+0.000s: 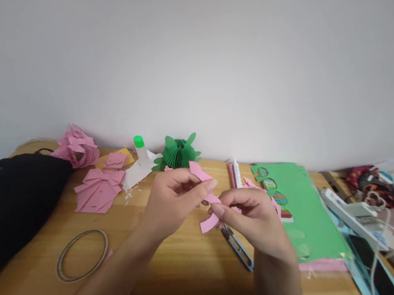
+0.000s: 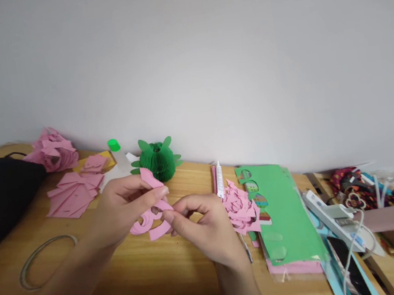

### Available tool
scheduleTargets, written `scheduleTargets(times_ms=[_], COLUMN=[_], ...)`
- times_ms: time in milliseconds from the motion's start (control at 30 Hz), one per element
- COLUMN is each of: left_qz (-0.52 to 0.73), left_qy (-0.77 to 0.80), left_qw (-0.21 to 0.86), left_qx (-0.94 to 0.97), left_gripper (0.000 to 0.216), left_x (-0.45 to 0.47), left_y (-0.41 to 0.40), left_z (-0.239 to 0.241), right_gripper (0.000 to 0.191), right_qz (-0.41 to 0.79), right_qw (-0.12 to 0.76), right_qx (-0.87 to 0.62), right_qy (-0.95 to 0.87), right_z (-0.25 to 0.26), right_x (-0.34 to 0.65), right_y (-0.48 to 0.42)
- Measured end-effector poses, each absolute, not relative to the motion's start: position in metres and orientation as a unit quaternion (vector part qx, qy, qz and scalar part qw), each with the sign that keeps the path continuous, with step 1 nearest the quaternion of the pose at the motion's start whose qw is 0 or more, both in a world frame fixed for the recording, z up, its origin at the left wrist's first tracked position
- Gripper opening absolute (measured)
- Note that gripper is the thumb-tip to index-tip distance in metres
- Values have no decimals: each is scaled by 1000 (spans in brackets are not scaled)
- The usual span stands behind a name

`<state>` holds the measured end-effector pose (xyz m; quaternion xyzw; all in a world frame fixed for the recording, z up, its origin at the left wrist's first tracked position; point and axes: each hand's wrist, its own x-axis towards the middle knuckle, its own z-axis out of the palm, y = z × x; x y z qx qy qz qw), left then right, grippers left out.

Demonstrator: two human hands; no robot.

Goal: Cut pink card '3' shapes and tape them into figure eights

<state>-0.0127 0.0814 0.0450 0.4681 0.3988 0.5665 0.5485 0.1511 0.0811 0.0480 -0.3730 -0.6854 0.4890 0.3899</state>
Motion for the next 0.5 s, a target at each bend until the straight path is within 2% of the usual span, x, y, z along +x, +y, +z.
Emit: scheduleTargets(times_ms=[200,267,367,500], left_qz=[582,567,549,544], left_qy=[378,364,339,306], left_qw=[551,584,641,669], left_qx=[464,453,416,405], left_gripper=[12,14,30,46], left_x=[-13,-13,-14,-13], left_y=[84,86,90,92], left_z=[43,39,32,30], right_gripper=[20,19,26,18], right_qz=[449,506,610,617], right_qw=[423,423,412,422], right_qx=[-360,-322,-240,-279], right_qy=[-700,-679,-633,-604], right_z=[47,44,40,40], right_x=[151,153,154,151], right_y=[80,82,84,84])
